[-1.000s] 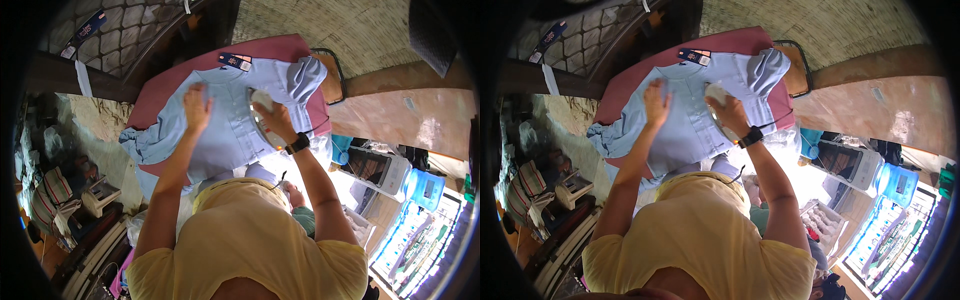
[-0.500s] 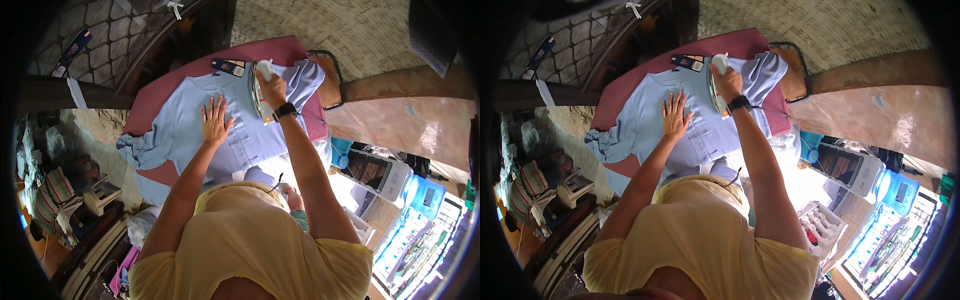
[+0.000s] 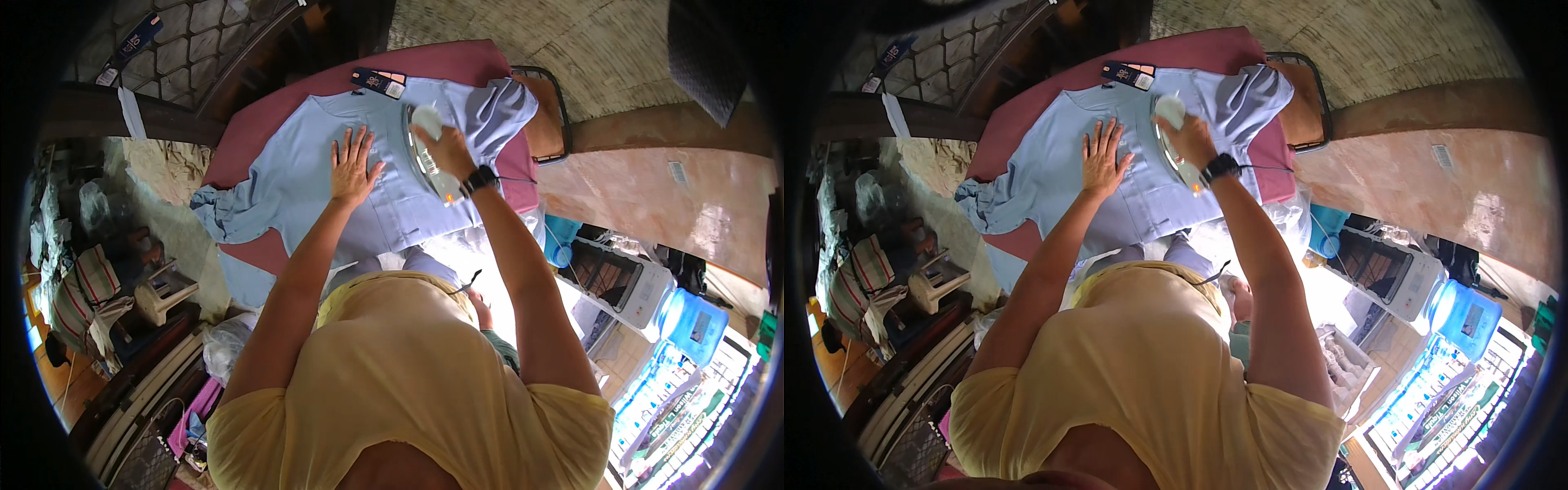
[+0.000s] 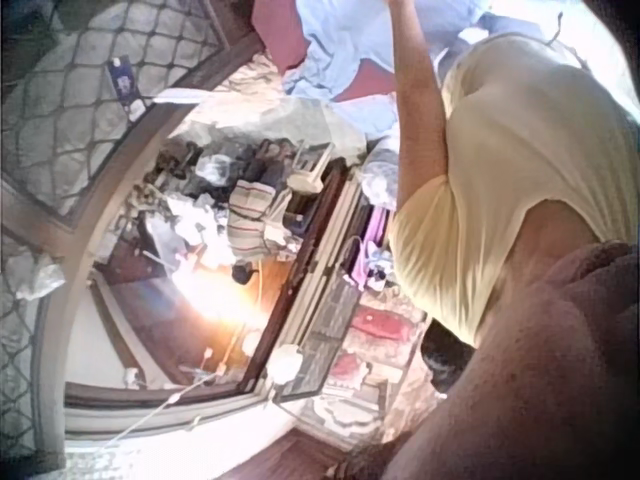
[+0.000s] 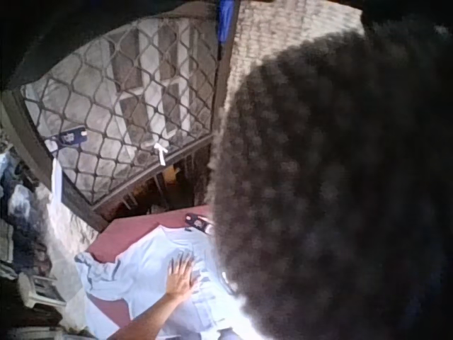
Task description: The person irons a blue shirt on an ironing board by moving the iron across various sections of the garment's fabric.
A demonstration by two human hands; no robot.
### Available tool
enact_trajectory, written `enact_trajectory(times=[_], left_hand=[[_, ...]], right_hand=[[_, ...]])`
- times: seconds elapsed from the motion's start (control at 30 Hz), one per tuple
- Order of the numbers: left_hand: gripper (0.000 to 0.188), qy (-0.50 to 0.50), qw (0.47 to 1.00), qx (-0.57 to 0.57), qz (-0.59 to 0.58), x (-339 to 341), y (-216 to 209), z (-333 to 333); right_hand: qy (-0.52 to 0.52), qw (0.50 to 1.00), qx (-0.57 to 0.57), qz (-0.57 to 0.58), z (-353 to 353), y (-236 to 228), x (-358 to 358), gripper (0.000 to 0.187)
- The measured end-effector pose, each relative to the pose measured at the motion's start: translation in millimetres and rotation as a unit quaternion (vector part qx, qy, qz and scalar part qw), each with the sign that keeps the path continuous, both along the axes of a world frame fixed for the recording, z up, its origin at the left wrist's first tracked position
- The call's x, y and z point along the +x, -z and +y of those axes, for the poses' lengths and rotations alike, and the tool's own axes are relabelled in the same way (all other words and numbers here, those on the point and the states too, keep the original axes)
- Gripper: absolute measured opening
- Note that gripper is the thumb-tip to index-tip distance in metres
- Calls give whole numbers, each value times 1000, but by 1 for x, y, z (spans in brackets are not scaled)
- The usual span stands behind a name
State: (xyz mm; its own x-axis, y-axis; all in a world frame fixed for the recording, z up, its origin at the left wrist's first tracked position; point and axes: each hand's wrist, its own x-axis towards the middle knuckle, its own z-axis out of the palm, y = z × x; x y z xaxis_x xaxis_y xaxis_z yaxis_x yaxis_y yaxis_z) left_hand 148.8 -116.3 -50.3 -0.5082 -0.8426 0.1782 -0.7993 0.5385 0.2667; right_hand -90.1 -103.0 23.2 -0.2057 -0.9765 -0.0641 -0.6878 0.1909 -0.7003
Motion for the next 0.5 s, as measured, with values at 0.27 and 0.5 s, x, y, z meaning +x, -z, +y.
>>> enact_trajectory(times=[0.27,0.5], left_hand=[[46,14,974,9,225,-6,-35,3],[23,75,968,13,240,-60,-76,-9]], right_hand=[[-54,991,114,-35,100,-31,-11,55],[78,997,-5,0,113,-84,-124,53]])
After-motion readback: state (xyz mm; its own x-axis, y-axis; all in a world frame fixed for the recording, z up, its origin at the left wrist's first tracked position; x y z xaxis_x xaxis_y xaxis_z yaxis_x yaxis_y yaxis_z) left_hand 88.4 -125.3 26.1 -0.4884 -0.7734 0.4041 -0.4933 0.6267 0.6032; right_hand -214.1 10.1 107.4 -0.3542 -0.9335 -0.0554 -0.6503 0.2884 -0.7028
